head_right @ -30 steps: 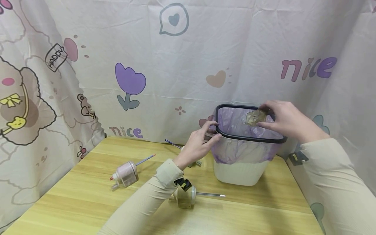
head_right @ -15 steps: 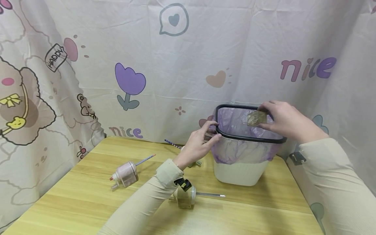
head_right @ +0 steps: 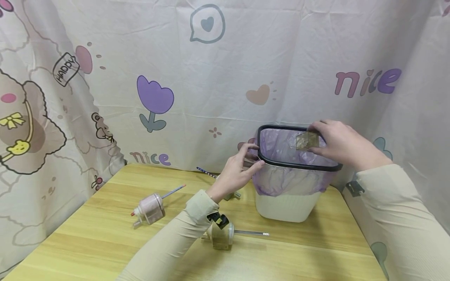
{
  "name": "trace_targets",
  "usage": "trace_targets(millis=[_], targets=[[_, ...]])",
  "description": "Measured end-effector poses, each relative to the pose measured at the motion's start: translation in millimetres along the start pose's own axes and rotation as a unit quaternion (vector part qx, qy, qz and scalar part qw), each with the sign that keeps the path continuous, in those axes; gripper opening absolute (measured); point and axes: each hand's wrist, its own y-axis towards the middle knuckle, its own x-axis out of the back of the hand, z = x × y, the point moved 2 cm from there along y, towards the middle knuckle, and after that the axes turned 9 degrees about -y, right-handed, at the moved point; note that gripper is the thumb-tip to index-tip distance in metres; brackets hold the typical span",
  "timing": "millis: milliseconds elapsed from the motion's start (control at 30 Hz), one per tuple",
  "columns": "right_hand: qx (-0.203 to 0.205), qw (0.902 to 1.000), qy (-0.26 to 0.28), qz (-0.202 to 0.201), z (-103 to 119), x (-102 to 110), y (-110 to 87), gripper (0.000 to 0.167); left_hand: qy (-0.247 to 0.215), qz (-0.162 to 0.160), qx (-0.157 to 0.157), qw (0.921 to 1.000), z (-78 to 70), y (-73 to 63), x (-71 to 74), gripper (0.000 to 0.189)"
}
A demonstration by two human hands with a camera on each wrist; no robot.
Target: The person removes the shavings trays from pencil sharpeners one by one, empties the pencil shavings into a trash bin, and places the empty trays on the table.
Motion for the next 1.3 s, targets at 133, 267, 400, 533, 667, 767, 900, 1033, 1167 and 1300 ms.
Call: trace_targets(millis=[133,267,400,533,667,767,900,1033,1167,1300], targets=[[0.004,1.0000,-0.002,-0.002,0,2,0.5,0.054,-0.005,-0.003,0.008,0.9999,0.3,-0.6,0.3,0.047],[0.015,0.9997,-0.015,-0.012,1,2,0.8,0.055,-0.006,-0.005,0.012,0.9999,1.0,-0.2,0.3,0.048],[0.040,0.9983,-0.025,-0.035,2,0,0.5,0.056,-0.008,-0.005,0.017,0.9998,1.3,-0.2,0.3,0.050],[0.052,0.9972,-0.026,-0.047,2,-2,0.8,0.055,-0.005,-0.004,0.023,0.9997,1.8,-0.9,0.1,0.051],[0.060,0.9965,-0.030,-0.048,3,-4,1.6,0.054,-0.009,-0.003,0.024,0.9997,2.7,-1.1,-0.4,0.052],[0.072,0.9954,-0.039,-0.050,5,-4,2.1,0.053,-0.011,-0.002,0.024,0.9996,3.4,-1.0,-0.6,0.051],[0.088,0.9936,-0.047,-0.053,7,-4,2.4,0.052,-0.004,-0.001,0.026,0.9997,3.1,-0.9,-0.5,0.051],[0.101,0.9914,-0.052,-0.065,11,-4,2.7,0.053,-0.002,0.000,0.026,0.9997,2.5,-1.1,-0.2,0.051],[0.114,0.9890,-0.059,-0.073,13,-5,3.4,0.055,-0.003,0.002,0.025,0.9997,2.5,-1.6,0.2,0.051],[0.122,0.9875,-0.069,-0.071,15,-4,4.2,0.058,-0.003,0.003,0.024,0.9997,2.4,-1.4,0.5,0.051]])
